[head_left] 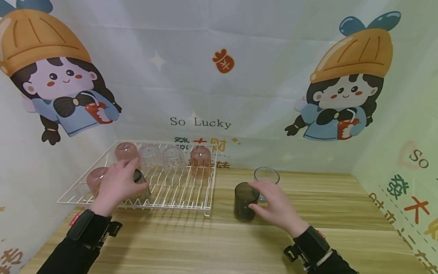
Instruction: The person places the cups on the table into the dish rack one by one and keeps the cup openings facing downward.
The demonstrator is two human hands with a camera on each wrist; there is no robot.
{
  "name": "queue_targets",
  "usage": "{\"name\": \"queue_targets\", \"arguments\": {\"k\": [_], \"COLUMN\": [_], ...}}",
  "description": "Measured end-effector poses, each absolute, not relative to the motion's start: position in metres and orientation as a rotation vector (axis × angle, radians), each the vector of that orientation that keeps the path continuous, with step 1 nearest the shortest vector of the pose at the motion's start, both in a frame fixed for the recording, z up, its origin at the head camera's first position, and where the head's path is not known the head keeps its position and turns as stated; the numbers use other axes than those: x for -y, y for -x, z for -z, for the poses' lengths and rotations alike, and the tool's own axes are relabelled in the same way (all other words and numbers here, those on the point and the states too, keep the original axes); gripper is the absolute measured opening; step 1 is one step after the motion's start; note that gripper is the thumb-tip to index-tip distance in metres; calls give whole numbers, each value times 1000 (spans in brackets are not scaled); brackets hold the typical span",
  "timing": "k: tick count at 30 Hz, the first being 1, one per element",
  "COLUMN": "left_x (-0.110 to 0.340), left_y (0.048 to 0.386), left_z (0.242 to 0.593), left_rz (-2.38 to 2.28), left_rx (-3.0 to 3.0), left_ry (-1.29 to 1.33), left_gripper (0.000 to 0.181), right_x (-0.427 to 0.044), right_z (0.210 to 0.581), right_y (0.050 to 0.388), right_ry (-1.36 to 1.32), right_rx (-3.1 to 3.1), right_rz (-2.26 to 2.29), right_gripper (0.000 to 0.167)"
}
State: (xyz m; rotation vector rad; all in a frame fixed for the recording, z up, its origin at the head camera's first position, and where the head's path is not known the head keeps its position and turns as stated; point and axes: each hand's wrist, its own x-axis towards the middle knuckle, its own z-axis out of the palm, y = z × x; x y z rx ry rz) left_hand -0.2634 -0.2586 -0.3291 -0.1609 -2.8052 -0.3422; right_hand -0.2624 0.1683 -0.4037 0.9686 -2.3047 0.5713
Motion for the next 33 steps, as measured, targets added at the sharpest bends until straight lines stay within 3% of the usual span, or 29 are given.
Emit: {"name": "queue_targets", "arguments": {"k": [9,33], "left_x": [257,238], "left_y": [259,247], "left_z": [330,326], "left_rz": [364,396], "left_rx": [2695,2685], "left_ry": [184,238], "left_gripper": [74,88], "right_x": [-165,-152], "right_z": [405,408], "right_y": [260,260], "right_ry": [-977,-1014], "right_rx": [2310,2296], "right_rz": [-532,-376], "right_gripper": [58,55]}}
